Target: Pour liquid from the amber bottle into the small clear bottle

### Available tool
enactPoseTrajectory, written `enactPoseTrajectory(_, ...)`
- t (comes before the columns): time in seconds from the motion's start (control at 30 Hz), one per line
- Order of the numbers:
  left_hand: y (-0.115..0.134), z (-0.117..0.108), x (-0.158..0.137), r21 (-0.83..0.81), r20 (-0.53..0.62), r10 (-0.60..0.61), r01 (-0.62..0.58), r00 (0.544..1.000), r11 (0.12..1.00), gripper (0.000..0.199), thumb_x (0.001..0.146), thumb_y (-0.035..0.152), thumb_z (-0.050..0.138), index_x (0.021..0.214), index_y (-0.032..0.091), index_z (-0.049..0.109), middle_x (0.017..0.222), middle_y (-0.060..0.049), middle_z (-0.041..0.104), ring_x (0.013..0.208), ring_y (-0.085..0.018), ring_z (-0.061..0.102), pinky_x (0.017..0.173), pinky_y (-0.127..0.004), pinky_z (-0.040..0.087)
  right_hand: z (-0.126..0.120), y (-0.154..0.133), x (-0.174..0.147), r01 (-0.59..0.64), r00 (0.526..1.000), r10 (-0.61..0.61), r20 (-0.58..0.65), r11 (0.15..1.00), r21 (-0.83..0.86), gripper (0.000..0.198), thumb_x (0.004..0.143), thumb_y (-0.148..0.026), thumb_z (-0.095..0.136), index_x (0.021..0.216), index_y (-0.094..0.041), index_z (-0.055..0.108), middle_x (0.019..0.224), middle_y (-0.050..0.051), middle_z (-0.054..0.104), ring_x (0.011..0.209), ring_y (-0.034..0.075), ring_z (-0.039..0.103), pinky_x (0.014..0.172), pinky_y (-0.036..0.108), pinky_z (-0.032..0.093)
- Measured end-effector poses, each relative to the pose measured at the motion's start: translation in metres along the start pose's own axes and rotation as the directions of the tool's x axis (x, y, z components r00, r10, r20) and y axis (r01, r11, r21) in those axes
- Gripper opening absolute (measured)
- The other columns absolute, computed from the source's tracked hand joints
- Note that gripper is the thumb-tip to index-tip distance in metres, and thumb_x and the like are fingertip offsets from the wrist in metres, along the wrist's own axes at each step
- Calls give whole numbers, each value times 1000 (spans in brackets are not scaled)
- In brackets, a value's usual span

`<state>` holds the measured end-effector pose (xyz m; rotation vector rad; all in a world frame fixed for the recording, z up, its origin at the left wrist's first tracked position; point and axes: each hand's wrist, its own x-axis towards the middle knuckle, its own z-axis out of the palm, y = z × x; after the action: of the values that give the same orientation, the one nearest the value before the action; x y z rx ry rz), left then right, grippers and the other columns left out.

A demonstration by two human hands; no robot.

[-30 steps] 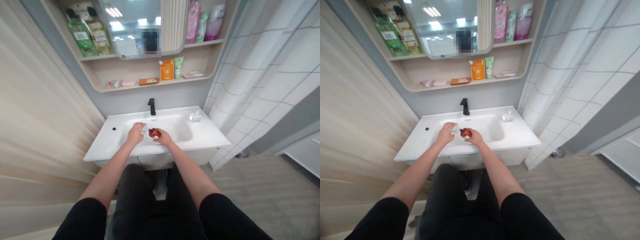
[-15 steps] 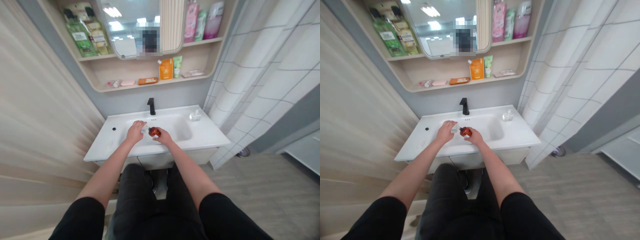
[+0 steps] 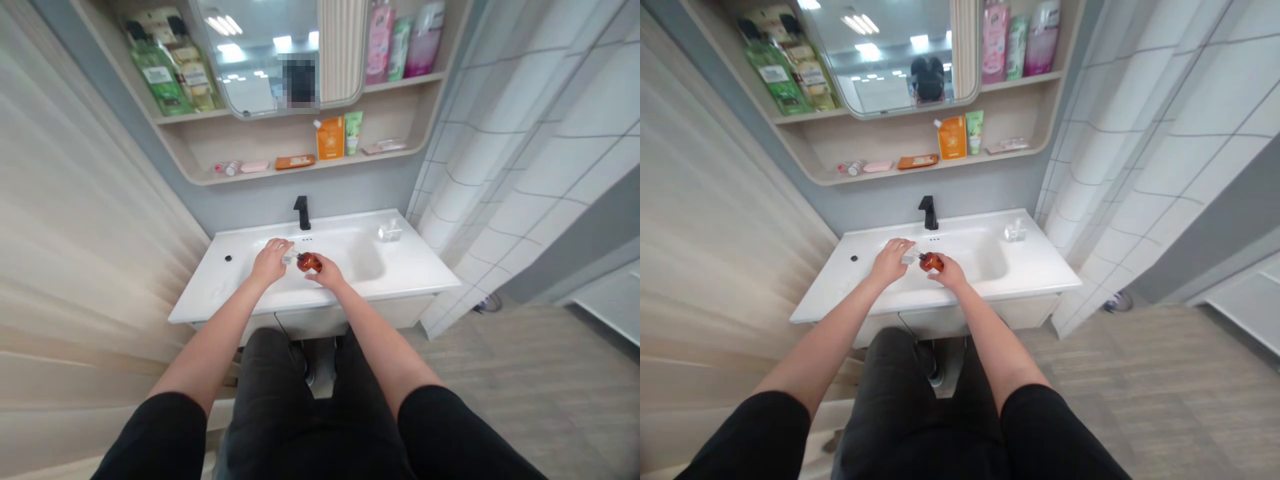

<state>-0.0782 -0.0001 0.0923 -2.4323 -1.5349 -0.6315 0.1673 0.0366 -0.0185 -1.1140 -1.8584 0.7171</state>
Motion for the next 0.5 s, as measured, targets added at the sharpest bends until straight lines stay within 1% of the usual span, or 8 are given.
enactPoseTrajectory(0.17,2,-5,3,-15,0,10,-10,1000,1000,79,80,0,63,154,27,67,150,-11,68,147,-33,55,127,-48,52,0,0,0,-12,1000,12,-13,1000,16,88,72,-35,100,152,-27,65,138,9,79,119,32,77,112,47,59)
enactPoseTrajectory(0.37,4,-10,6,-9,8,38,-37,999,999,79,80,-2,62,154,26,68,150,-11,68,147,-33,55,127,-48,52,0,-2,-1,5,1000,-4,-28,1000,17,88,72,-36,100,152,-26,65,139,10,79,121,33,77,112,47,59)
enactPoseTrajectory(0.5,5,-12,7,11,16,37,-37,999,999,78,81,-2,62,154,26,67,151,-11,68,148,-33,55,126,-47,53,0,-2,-1,-7,1000,8,-27,999,32,89,72,-37,101,153,-27,65,140,9,78,123,33,76,113,48,59)
